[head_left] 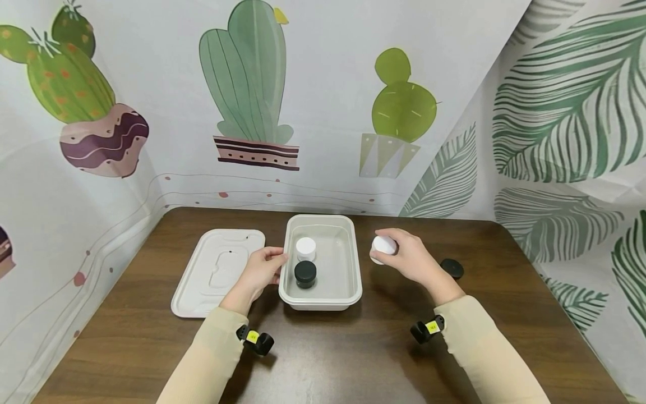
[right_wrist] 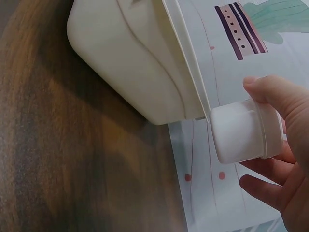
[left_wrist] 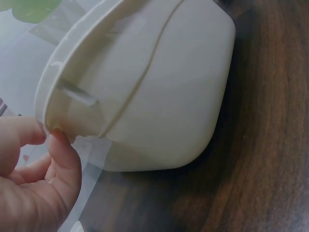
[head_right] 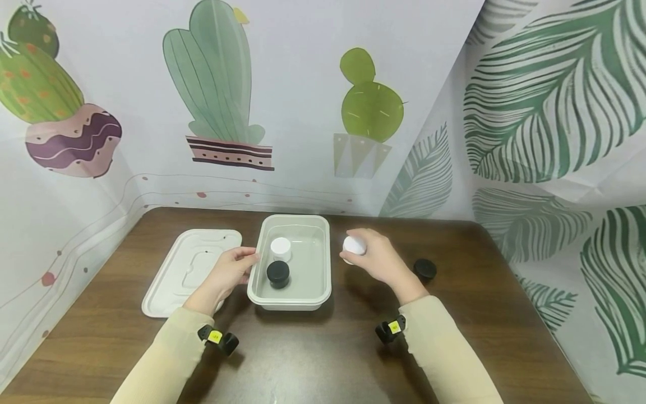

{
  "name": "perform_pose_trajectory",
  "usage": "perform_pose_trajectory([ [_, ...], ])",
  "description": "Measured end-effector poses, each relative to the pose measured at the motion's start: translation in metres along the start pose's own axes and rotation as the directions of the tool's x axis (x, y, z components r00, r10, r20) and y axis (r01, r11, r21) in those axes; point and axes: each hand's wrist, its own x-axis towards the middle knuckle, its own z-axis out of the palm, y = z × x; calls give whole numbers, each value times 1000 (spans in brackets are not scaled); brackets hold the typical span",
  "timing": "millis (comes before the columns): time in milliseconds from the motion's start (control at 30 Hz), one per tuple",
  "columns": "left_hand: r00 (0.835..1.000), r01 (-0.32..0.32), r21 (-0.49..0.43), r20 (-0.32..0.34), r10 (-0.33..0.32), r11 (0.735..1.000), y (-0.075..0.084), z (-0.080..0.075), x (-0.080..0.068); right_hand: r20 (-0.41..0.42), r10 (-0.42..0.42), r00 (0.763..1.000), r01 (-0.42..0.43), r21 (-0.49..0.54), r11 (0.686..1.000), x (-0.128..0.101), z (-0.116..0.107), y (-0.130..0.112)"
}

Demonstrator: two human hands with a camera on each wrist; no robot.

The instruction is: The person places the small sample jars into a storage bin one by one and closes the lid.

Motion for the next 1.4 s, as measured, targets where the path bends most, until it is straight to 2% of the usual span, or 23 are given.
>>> perform_pose_trajectory([
  [367, 1000, -10, 5, 2, 10, 1000, -2, 0, 0, 0, -51, 999, 51, -10, 999, 8, 3, -8],
  [1400, 1000, 2, 5, -6, -2, 1000, -2, 1, 0, 42, -82, 996, 80, 48, 996, 28, 16, -28],
])
